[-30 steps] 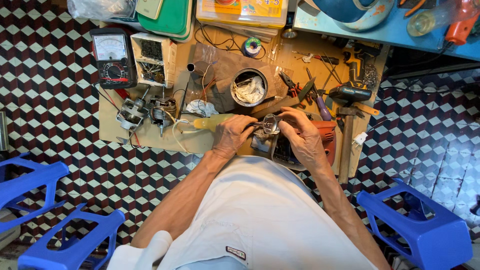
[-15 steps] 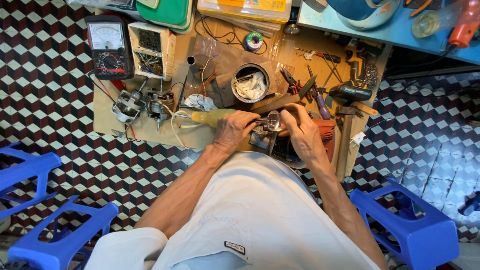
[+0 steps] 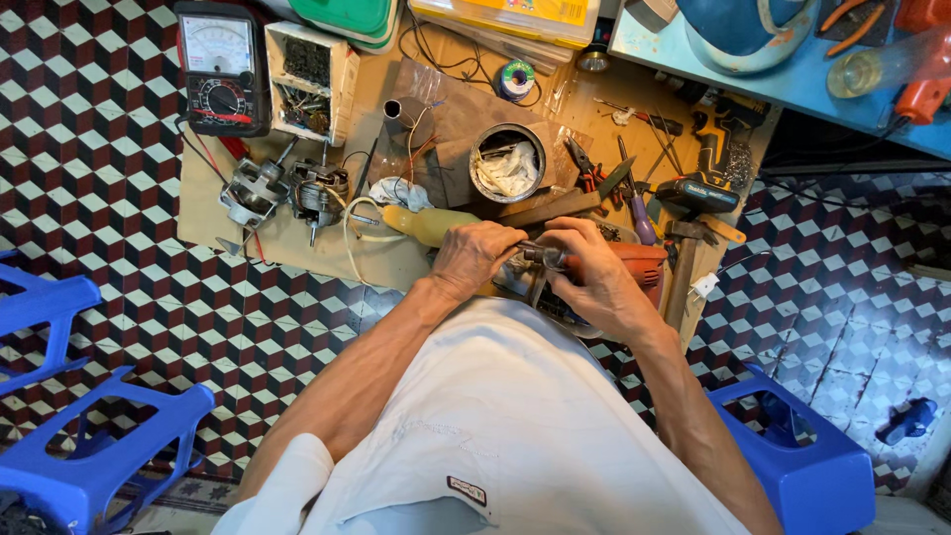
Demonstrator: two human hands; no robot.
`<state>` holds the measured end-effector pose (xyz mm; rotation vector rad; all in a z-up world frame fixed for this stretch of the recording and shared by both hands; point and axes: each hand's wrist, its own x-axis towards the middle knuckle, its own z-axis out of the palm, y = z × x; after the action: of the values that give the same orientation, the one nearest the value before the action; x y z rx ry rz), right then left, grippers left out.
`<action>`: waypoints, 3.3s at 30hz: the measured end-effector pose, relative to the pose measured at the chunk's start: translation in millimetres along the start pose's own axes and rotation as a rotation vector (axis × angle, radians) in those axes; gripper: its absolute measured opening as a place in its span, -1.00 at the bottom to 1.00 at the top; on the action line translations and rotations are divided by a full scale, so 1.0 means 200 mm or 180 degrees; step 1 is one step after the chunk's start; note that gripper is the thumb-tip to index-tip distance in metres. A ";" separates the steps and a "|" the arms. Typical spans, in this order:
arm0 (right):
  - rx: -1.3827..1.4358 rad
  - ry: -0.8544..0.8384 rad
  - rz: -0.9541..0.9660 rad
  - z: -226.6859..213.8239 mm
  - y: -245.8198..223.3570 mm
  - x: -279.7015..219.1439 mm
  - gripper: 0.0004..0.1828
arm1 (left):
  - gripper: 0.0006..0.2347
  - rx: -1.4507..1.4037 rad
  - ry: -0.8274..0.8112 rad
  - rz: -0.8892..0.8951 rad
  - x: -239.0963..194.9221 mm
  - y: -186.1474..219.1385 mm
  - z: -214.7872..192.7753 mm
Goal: The person disassembles a yellow hand mixer, removes the rear cover, and uses a cordless drill to remove screws. The person then reassembles the mixer by reconnecting the internal wiring and snapping the cover back into place.
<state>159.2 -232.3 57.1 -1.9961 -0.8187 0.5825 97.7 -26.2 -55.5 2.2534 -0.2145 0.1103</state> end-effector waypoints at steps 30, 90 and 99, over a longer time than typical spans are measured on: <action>0.0178 0.0773 0.1891 -0.07 0.06 0.09 -0.24 | -0.85 0.0076 -0.0040 0.0021 0.00 0.01 0.03; 0.0884 -0.0279 0.0962 0.13 -0.36 0.13 0.06 | -0.47 -0.3958 0.1745 -0.2615 0.13 0.13 -0.45; 0.0431 -0.0032 0.1453 0.28 -0.33 0.10 -0.16 | -0.63 -0.4458 0.2027 -0.2259 0.09 0.17 -0.50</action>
<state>114.1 -161.3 83.4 -2.0610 -0.3126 0.8822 108.1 27.8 36.3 0.7268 0.6637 0.2018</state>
